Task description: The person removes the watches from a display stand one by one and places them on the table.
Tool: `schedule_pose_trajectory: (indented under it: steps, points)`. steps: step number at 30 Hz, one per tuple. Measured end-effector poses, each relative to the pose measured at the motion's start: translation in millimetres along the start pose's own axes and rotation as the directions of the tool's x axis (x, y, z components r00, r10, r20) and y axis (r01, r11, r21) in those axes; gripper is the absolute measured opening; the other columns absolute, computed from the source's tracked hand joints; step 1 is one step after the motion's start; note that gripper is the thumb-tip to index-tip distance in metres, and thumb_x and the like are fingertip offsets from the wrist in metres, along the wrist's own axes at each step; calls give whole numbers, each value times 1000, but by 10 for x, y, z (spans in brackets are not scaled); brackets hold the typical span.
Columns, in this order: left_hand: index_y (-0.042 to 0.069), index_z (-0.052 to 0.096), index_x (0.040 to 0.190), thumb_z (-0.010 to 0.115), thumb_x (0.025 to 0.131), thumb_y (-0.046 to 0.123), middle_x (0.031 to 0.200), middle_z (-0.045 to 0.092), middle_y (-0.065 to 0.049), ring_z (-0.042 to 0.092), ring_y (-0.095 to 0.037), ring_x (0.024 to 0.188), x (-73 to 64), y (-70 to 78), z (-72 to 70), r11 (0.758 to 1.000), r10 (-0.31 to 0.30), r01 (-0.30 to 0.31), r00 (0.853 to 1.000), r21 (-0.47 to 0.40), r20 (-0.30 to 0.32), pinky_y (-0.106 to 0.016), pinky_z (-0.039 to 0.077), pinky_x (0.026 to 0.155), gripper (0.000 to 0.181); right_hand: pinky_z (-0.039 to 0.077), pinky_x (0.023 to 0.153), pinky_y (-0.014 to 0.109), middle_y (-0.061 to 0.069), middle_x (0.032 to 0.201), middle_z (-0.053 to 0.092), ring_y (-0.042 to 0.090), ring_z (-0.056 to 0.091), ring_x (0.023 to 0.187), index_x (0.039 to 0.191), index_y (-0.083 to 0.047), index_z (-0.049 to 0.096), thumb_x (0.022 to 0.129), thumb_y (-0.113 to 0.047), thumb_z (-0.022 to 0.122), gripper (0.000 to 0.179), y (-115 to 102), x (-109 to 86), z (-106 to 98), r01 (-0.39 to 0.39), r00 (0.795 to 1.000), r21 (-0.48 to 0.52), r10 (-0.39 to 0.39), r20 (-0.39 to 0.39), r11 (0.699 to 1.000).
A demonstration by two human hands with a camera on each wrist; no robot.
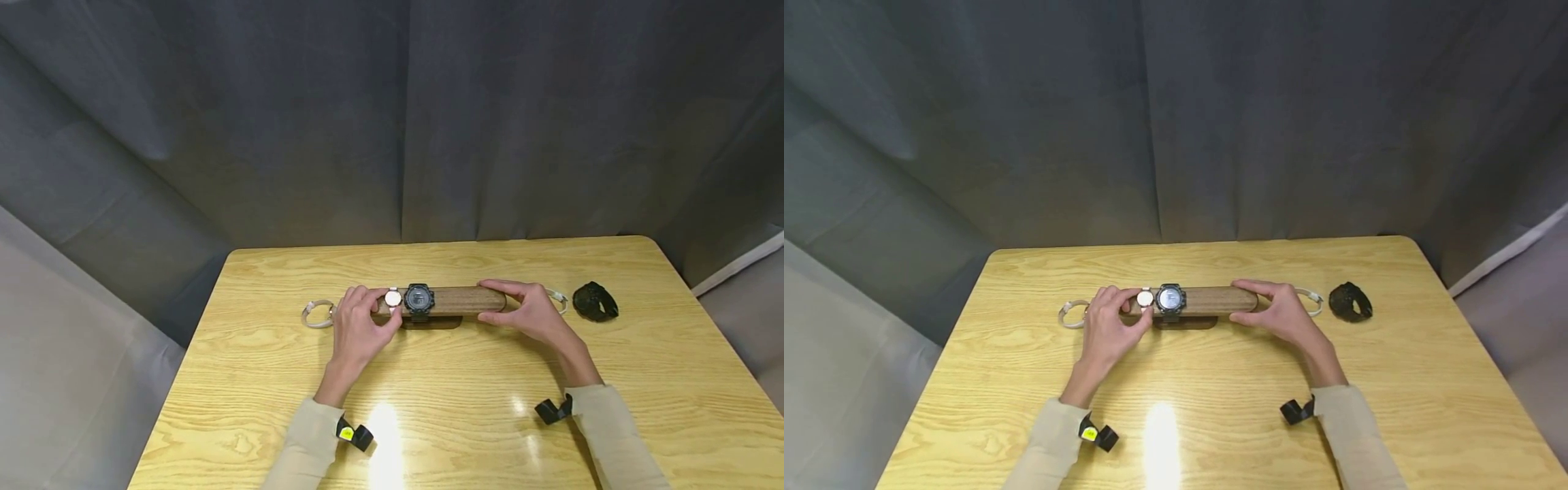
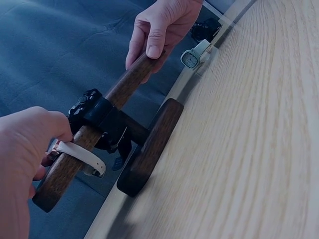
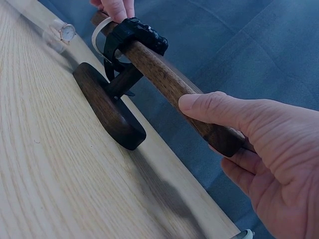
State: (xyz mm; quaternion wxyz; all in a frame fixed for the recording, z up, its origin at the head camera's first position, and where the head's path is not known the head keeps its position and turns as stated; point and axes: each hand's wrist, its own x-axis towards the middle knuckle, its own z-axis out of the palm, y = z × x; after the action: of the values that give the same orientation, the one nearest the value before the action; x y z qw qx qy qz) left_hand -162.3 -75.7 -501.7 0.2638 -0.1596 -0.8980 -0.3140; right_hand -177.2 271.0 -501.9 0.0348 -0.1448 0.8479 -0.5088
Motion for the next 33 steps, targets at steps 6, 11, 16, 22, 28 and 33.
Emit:
schedule_pose_trajectory:
  steps: [6, 11, 16, 22, 28, 33]
  points:
    - [7, 81, 105, 83, 81, 28, 73, 58, -3, 50, -16, 73, 9, 11, 0, 1000, -2, 2, 1000, -8, -10, -29, 43, 64, 31, 48, 67, 27, 6, 141, 66, 32, 54, 139, 138, -20, 70, 84, -29, 90, 59, -13, 1, -10, -2, 1000, -1, 2, -2, 1000]
    - [8, 80, 106, 83, 82, 27, 74, 58, -3, 49, -16, 74, 9, 4, -7, 1000, -16, 16, 1000, -23, 11, -29, 43, 65, 31, 48, 78, 25, 4, 141, 67, 31, 53, 140, 139, -20, 70, 84, -30, 90, 59, -7, 2, -6, 2, 1000, -8, -2, -2, 1000]
    - [7, 80, 105, 85, 81, 27, 73, 57, -5, 47, -15, 72, -2, -5, -13, 999, -6, 5, 1000, -41, -5, -29, 41, 63, 31, 48, 83, 23, 4, 142, 66, 32, 52, 141, 139, -22, 70, 85, -30, 90, 58, -4, -4, 2, -2, 1000, -5, 2, -1, 1000]
    - [7, 80, 104, 85, 80, 26, 73, 56, -1, 47, -15, 71, 0, 0, -22, 999, -3, 2, 1000, -52, -19, -28, 40, 63, 32, 48, 83, 26, 3, 142, 66, 31, 52, 141, 138, -23, 70, 84, -32, 90, 58, -5, 2, 3, -15, 1000, 1, 15, -2, 1000]
    - [7, 80, 104, 84, 79, 24, 73, 58, -2, 49, -16, 72, -5, -6, -29, 998, -18, 17, 1000, -57, -15, -28, 41, 64, 30, 48, 87, 24, 2, 141, 67, 30, 53, 140, 138, -23, 70, 84, -33, 90, 58, -14, 11, 6, -13, 1000, -11, 13, -4, 1000]
    - [7, 80, 104, 84, 79, 23, 73, 60, -4, 50, -16, 72, -11, -19, -35, 998, -14, 13, 1000, -58, -21, -29, 43, 65, 30, 50, 106, 44, 2, 141, 67, 30, 53, 141, 138, -22, 70, 84, -33, 90, 59, -14, 21, 14, -14, 1000, -8, 14, -2, 1000]
